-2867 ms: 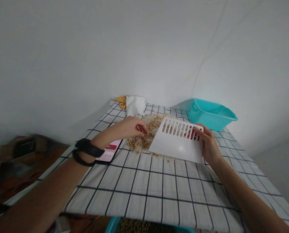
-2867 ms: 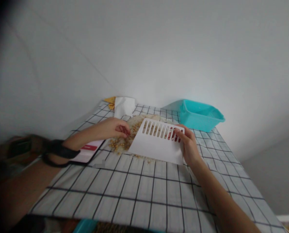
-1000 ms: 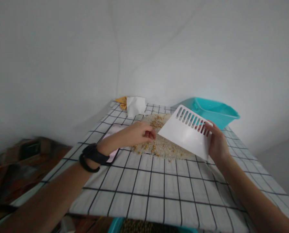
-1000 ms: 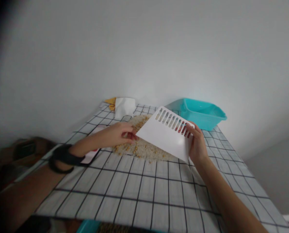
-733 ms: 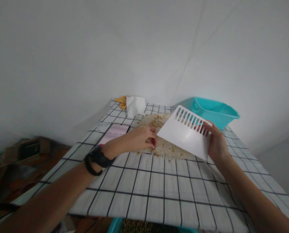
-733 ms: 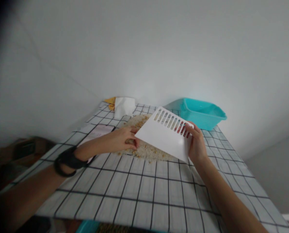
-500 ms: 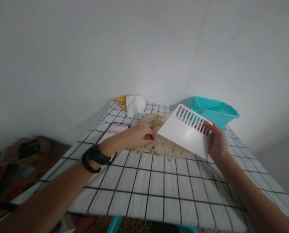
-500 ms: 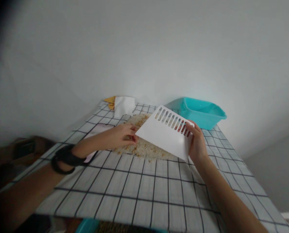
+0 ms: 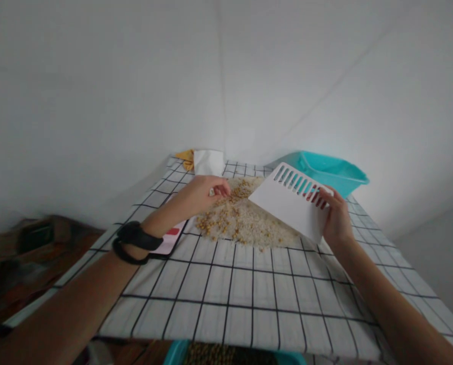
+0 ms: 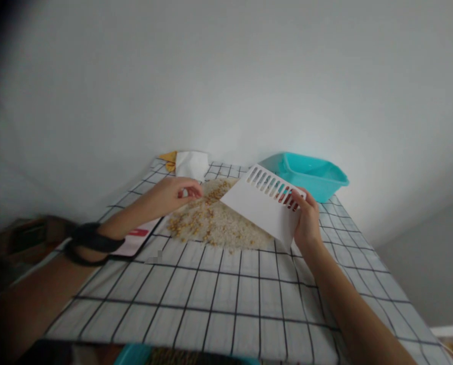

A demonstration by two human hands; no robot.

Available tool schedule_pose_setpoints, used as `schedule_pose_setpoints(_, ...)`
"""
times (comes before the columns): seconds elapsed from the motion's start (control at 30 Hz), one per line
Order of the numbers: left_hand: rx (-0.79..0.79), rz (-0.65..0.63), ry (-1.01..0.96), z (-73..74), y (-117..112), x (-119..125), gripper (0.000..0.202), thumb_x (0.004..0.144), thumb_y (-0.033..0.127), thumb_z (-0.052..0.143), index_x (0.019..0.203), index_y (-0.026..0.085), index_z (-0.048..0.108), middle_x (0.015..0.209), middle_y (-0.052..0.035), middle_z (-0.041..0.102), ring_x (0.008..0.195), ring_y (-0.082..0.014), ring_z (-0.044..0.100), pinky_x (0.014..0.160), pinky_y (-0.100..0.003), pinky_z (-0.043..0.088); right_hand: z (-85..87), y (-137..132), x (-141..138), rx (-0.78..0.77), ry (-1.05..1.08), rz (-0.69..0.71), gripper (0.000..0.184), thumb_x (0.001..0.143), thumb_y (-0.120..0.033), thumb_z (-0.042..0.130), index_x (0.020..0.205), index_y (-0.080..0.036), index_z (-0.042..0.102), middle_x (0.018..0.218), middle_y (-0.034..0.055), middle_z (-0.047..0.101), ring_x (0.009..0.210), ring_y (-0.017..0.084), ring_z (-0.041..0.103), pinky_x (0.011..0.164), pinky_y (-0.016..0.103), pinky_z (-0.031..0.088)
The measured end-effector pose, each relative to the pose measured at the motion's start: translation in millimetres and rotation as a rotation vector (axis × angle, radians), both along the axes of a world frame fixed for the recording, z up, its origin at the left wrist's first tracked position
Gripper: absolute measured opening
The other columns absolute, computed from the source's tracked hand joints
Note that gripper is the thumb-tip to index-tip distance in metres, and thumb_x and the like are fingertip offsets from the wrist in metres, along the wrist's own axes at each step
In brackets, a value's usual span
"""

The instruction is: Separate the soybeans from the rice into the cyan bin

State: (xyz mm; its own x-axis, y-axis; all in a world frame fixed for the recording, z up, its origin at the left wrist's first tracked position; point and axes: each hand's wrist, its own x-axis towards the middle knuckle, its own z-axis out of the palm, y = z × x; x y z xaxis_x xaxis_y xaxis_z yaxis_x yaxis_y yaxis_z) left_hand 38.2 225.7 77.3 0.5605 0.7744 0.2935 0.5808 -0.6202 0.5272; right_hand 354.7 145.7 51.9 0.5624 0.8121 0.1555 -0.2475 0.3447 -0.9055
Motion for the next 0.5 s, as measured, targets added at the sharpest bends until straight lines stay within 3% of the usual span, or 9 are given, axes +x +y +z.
schedule_pose_setpoints(0.1,0.07,0.179,-0.068,2.0,14,-16,0.018,0.08,0.012,0.057,0.087,0.017,0.073,0.09,-0.007,0.079,0.084,-0.0218,0.07,0.078,-0.03,0.051,-2.7,5,8,0.018,-0.003,-0.025,0.024,0.064,-0.032,0.084,0.083,-0.024,0.072,0.067,-0.0061,0.074,0.061,0.012,0.064,0.061,0.024,0.048)
schedule_pose_setpoints(0.23,0.108,0.368,-0.163,3.6,28,-38,0.016,0.083,0.025,0.061,0.089,0.019,0.074,0.094,-0.0069,0.081,0.089,-0.0237,0.072,0.08,-0.03,0.052,-4.6,7,13,0.02,-0.042,0.041,0.029,0.065,-0.037,0.085,0.087,-0.024,0.072,0.07,-0.0056,0.075,0.061,0.013,0.064,0.062,0.026,0.05)
schedule_pose_setpoints(0.33,0.109,0.489,-0.222,5.5,32,-50,0.022,0.088,0.031,0.06,0.092,0.016,0.075,0.088,-0.0043,0.079,0.081,-0.021,0.071,0.076,-0.028,0.051,-5.4,4,9,0.003,-0.1,0.143,0.031,0.066,-0.04,0.087,0.087,-0.024,0.072,0.07,-0.0036,0.074,0.059,0.016,0.063,0.059,0.028,0.048)
schedule_pose_setpoints(0.5,0.094,0.663,-0.299,0.3,42,-69,0.032,0.096,0.032,0.057,0.111,0.011,0.075,0.072,0.0012,0.068,0.069,-0.0151,0.063,0.062,-0.024,0.046,-5.5,-4,-3,-0.006,-0.199,0.274,0.026,0.071,-0.041,0.086,0.08,-0.023,0.071,0.065,-0.0017,0.07,0.059,0.016,0.059,0.059,0.027,0.044)
